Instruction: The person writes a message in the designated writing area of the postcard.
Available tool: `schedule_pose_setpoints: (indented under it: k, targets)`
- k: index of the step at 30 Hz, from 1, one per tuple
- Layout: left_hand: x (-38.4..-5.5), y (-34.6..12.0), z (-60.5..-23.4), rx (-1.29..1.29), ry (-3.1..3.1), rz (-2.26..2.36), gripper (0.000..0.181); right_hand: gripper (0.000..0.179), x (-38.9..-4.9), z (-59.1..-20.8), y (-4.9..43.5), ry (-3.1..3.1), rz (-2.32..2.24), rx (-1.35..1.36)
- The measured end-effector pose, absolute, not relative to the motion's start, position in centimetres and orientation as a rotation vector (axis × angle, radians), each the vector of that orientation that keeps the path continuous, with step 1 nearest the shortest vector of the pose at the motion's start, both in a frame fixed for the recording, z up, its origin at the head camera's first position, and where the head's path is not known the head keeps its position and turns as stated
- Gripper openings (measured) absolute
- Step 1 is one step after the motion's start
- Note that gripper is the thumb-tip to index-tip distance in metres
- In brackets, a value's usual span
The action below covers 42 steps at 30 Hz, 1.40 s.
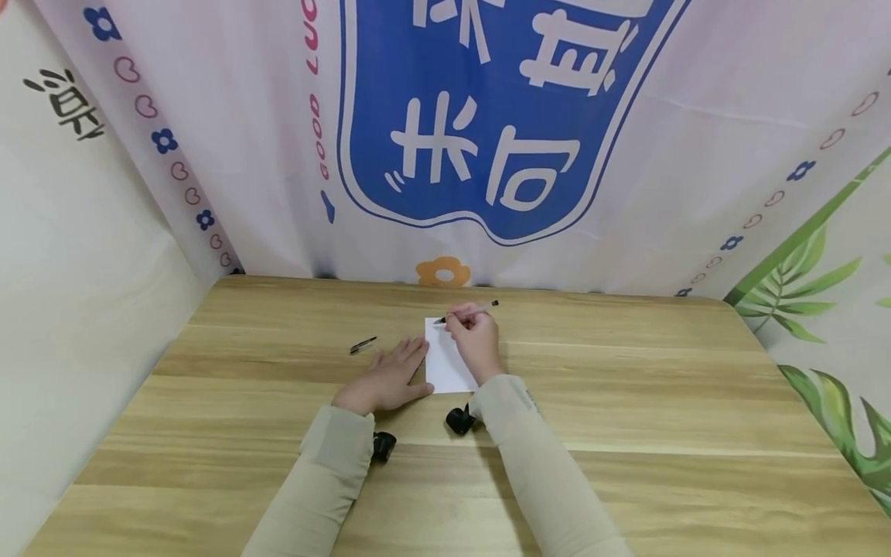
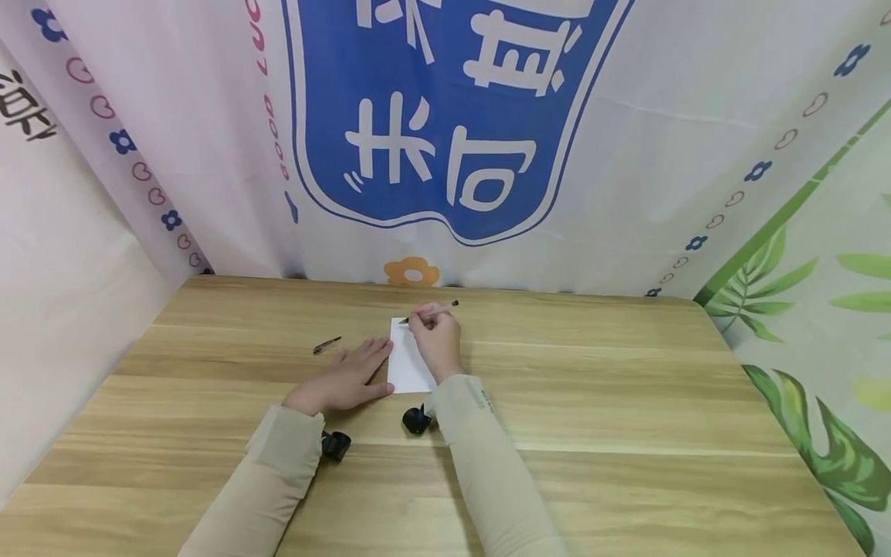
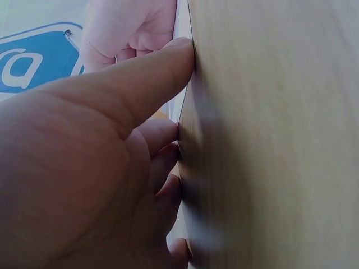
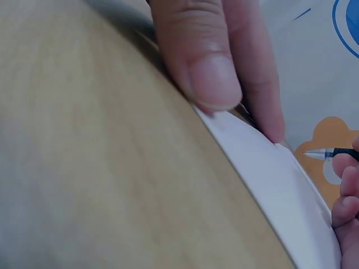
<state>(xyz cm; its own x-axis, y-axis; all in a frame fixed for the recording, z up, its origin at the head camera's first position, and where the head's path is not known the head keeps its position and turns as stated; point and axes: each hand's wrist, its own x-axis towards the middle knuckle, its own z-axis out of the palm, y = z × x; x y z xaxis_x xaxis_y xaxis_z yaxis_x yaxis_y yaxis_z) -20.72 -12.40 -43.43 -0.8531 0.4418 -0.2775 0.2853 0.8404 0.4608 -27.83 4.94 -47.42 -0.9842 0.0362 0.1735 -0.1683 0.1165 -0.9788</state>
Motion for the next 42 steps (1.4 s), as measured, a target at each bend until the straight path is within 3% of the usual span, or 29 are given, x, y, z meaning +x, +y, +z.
schedule_pose_setpoints:
  k: [10,19,42]
  targets:
    - [-20.8,-12.6,-43.0,0.551,2.646,0.582,0.076,0.015,-27.0,-45.3,4.6,-2.251,1.953,0.178]
    - [-21.0,-12.8,-42.7,0.557,2.647,0.575,0.077,0.008,-28.5,-47.3,4.5,-2.2,1.936,0.225]
    - [-20.7,-12.4,-43.5,0.539,2.649,0.559,0.077,0.011,-28.0,-47.8,5.4,-2.291,1.864,0.281]
